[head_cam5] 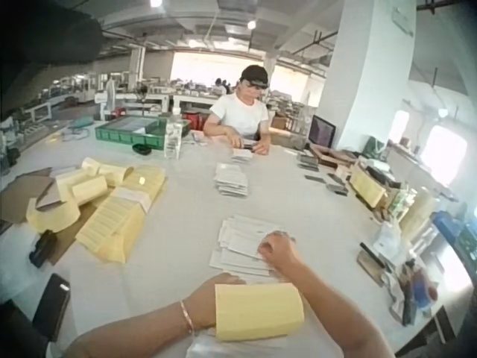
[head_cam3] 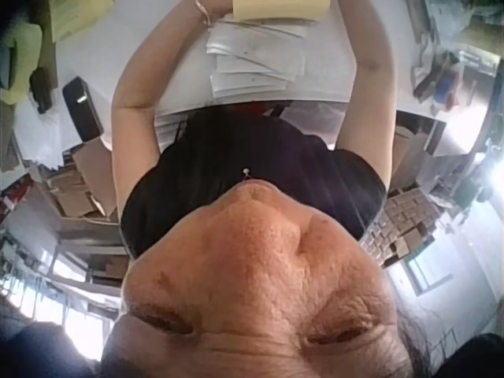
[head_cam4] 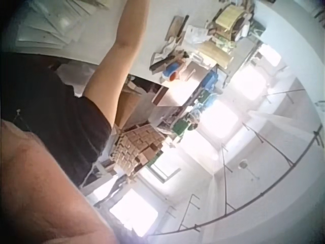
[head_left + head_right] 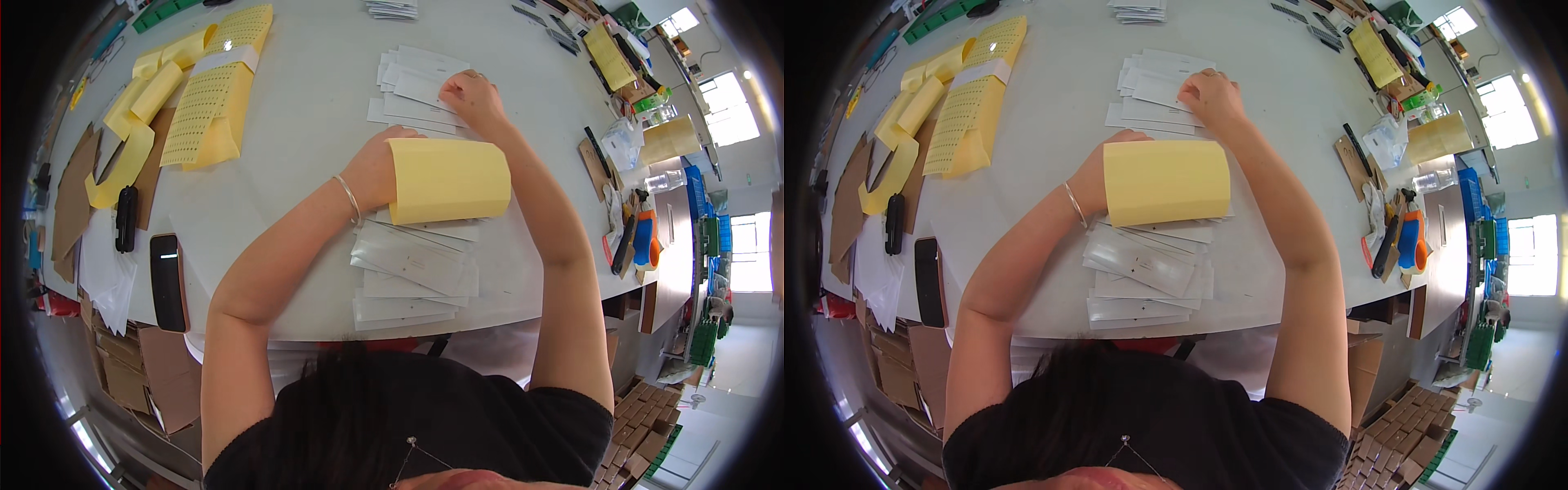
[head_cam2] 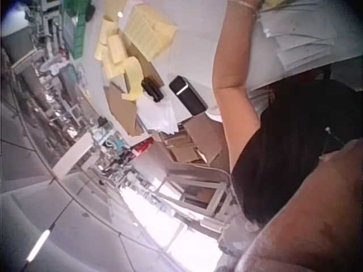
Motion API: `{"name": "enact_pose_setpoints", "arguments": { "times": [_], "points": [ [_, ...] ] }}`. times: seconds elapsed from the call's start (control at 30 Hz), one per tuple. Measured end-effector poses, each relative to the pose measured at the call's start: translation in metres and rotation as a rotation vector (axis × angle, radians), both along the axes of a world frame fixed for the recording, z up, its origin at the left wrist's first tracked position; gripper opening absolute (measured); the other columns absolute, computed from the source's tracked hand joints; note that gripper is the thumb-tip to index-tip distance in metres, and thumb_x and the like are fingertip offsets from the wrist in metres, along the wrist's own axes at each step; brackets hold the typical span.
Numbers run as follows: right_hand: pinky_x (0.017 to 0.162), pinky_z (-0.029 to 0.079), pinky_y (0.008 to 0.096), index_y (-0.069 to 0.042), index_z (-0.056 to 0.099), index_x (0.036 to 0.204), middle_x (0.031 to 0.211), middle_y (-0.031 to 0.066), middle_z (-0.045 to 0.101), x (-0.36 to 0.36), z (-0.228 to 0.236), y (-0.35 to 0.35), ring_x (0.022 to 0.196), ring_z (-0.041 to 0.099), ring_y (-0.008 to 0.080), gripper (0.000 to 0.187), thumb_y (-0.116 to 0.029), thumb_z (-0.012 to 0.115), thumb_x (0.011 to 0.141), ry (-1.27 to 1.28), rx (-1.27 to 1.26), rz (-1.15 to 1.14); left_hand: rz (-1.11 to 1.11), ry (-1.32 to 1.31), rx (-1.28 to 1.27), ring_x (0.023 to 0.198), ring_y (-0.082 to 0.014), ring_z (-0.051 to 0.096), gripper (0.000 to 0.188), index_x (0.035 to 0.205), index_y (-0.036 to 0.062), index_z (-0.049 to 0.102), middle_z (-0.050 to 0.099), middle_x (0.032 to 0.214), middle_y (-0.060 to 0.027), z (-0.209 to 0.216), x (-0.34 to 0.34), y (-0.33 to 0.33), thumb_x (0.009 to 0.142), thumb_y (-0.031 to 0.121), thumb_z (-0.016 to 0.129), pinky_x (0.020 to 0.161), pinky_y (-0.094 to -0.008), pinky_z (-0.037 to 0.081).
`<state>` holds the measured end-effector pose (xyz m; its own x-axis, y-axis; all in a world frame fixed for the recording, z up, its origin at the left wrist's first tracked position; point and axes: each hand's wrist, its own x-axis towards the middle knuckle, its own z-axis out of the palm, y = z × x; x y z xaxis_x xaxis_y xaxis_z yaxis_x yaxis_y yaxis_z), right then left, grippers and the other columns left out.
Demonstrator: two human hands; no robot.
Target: The worker is peeling small components from a yellow sheet and applying them to a series of white rectangular cards at a factory workstation.
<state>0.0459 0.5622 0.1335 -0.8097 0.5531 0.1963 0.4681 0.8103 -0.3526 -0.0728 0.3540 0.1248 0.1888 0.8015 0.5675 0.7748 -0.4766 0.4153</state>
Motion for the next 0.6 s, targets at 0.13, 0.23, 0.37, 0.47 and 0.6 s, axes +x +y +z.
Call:
{"name": "enact_pose_setpoints", "arguments": {
  "times": [0.13,0.23,0.37,0.47,0.6],
  "points": [
    [0.093,0.042,0.0381,-0.013,0.061,0.113,0.105,0.0081,0.064,-0.001,0.005,-0.01,0.1,0.058,0.0258,0.035,-0.027,0.067,0.081,0.026,0.005,-0.031,0.046,0.06,0.044,0.086,-0.0242,0.056,0.023,0.095,0.0125,0.062,0.058,0.087,-0.0031,0.007,0.007,-0.001,0.074,0.021,0.064,0.075,-0.0369,0.047],
    [0.097,0.036,0.0406,-0.012,0.053,0.12,0.1,0.0091,0.064,0.013,0.009,-0.012,0.102,0.057,0.0256,0.044,-0.024,0.067,0.081,-0.015,0.166,0.05,-0.066,0.088,0.141,0.071,-0.0222,0.057,0.02,0.093,0.0135,0.062,0.055,0.077,-0.0023,0.037,0.026,-0.014,0.074,0.018,0.065,0.058,-0.035,0.048],
    [0.092,0.042,0.0378,-0.01,0.055,0.117,0.103,0.0108,0.063,0.016,0.018,-0.019,0.098,0.058,0.0249,0.05,-0.03,0.073,0.075,-0.037,0.032,0.056,-0.242,0.07,0.016,0.062,-0.0217,0.059,0.012,0.089,0.0115,0.059,0.055,0.069,-0.0028,0.046,0.04,-0.028,0.084,0.023,0.063,0.051,-0.0337,0.047],
    [0.085,0.047,0.0334,-0.006,0.054,0.114,0.101,0.0096,0.062,0.031,0.028,-0.041,0.093,0.058,0.0213,0.056,-0.03,0.079,0.069,-0.074,-0.324,0.12,-0.299,-0.033,-0.177,0.067,-0.0246,0.061,0.022,0.086,0.0075,0.058,0.057,0.066,-0.006,0.045,0.043,-0.027,0.088,0.029,0.06,0.056,-0.0366,0.048],
    [0.085,0.047,0.0284,-0.003,0.061,0.105,0.095,0.0048,0.065,0.05,0.042,-0.063,0.089,0.058,0.0151,0.032,-0.015,0.073,0.078,-0.129,-0.532,0.26,-0.266,-0.223,-0.437,0.062,-0.0229,0.06,0.024,0.089,0.0025,0.064,0.061,0.07,-0.0086,0.041,0.038,-0.021,0.085,0.026,0.067,0.059,-0.0314,0.047]
  ]
}}
